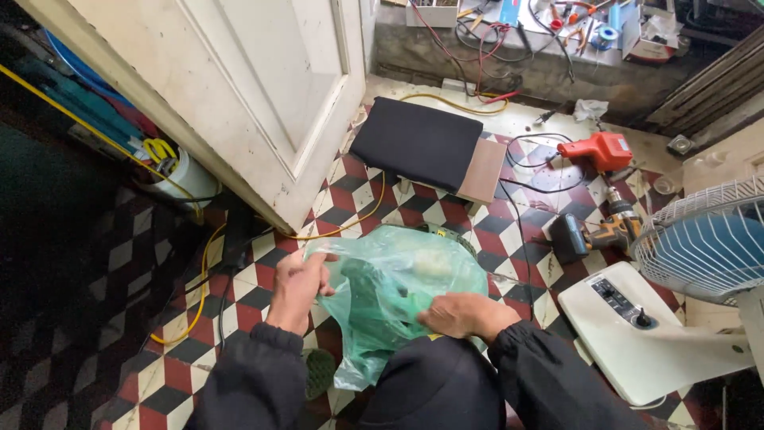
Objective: Inspecting and sorting various electronic circuit boards from a plastic bag on the floor.
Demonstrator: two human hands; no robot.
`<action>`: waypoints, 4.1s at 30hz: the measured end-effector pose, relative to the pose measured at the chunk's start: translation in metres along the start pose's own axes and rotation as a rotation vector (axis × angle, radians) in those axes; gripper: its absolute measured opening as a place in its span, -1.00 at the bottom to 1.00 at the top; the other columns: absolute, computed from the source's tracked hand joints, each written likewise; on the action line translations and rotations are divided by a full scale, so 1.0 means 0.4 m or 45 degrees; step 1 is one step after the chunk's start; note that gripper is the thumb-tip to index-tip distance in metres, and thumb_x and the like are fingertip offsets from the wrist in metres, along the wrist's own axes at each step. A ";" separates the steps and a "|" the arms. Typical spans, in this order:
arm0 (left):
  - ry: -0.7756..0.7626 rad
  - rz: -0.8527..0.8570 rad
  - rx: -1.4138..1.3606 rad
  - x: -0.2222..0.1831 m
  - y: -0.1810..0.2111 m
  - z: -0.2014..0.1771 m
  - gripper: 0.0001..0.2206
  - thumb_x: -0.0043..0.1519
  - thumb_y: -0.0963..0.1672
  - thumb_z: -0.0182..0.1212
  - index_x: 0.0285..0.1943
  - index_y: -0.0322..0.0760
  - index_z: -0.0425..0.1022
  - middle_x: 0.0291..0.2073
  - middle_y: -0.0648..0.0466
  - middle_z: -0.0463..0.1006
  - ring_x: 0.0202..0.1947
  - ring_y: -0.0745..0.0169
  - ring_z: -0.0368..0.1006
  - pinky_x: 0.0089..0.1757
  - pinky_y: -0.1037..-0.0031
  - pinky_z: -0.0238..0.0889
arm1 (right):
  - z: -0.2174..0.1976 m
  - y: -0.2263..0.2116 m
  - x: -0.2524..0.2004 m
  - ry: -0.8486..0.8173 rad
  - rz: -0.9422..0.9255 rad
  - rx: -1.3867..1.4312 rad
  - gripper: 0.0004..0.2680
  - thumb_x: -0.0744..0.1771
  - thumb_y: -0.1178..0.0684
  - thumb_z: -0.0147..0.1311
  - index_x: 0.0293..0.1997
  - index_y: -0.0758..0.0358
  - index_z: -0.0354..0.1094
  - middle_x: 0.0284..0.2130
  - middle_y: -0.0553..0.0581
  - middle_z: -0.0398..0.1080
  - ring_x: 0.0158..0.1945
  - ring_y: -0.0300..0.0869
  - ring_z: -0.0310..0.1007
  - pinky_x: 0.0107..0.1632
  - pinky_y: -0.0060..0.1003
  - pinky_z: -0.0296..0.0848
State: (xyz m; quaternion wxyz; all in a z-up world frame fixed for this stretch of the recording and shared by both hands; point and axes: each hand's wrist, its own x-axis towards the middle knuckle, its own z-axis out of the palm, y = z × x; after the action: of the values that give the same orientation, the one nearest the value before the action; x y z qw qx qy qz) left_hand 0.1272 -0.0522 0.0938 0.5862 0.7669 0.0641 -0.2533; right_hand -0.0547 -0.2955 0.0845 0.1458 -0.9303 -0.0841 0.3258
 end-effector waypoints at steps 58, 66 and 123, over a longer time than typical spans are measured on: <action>-0.441 0.233 1.433 -0.219 0.141 0.013 -0.76 0.37 0.02 0.25 -0.25 -0.09 0.70 -0.46 0.39 0.78 -0.20 0.39 0.65 -0.01 0.46 0.44 | 0.463 0.157 -0.078 1.047 0.690 0.235 -0.75 0.39 0.05 -0.07 0.13 0.29 0.40 -0.05 0.29 0.59 0.00 0.21 0.60 0.10 0.09 0.52; -0.355 0.327 0.768 -0.240 0.097 -0.046 -0.60 0.33 0.00 0.23 -0.51 -0.28 0.70 -0.66 0.22 0.64 -0.56 0.34 0.29 -0.33 0.55 0.28 | 0.310 -0.134 0.056 0.928 0.753 0.949 -0.62 0.33 -0.13 0.20 0.20 0.30 0.39 -0.05 0.27 0.60 -0.05 0.09 0.65 0.07 -0.04 0.61; -0.106 1.219 0.785 -0.013 0.104 -0.012 -0.77 0.39 0.00 0.24 0.03 -0.16 0.58 -0.21 0.02 0.59 -0.17 -0.23 0.69 -0.18 -0.02 0.57 | 0.097 0.274 0.144 0.855 1.027 0.321 -0.82 0.18 0.13 0.11 -0.25 0.33 0.55 -0.39 0.45 0.60 -0.17 0.31 0.71 -0.21 0.23 0.66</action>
State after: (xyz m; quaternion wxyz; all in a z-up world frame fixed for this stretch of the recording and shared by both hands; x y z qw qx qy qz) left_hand 0.1405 -0.0594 0.1330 0.3867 0.8354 -0.3906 0.0034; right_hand -0.0281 -0.3759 -0.0135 0.1385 -0.9171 0.3708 0.0481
